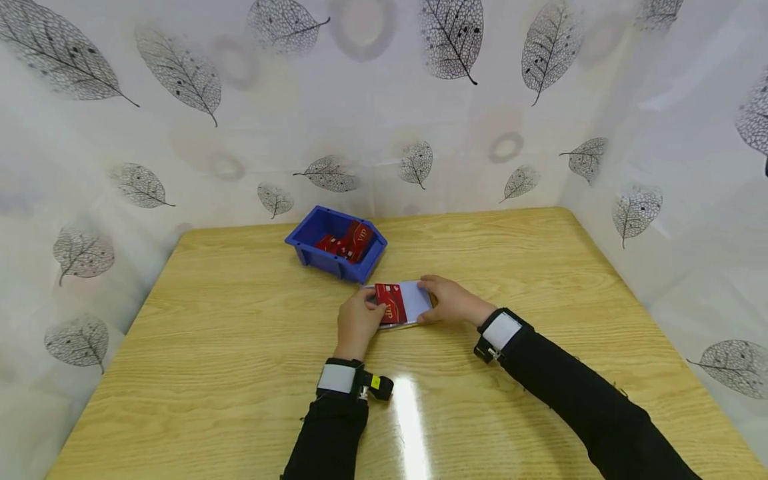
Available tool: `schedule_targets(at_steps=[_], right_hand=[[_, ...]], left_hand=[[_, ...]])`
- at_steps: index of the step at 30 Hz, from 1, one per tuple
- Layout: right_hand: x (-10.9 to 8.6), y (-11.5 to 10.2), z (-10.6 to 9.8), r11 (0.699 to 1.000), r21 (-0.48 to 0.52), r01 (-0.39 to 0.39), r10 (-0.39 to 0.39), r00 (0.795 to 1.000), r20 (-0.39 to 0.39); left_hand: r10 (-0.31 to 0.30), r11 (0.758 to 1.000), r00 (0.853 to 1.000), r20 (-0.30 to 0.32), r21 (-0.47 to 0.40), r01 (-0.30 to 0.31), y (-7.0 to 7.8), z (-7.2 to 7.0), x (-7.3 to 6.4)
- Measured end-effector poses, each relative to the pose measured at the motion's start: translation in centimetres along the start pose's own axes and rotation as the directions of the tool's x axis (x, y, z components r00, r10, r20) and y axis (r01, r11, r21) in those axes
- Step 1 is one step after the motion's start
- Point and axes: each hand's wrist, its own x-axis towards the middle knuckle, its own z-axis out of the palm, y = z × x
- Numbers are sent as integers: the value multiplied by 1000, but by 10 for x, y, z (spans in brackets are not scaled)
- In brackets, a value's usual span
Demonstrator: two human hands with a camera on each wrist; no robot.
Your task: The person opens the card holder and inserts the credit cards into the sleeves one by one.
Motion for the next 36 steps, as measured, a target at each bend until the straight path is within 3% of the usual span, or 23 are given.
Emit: schedule_targets(at_steps=[17,36], right_hand=[[-1,3,1,1000,1,30,-30,999,-32],[-1,6,-1,999,14,43,-42,999,-25]], left_hand=[[-8,1000,1000,-1,30,8,3,2,2],[41,992,999,26,116,-44,7,-4,14]])
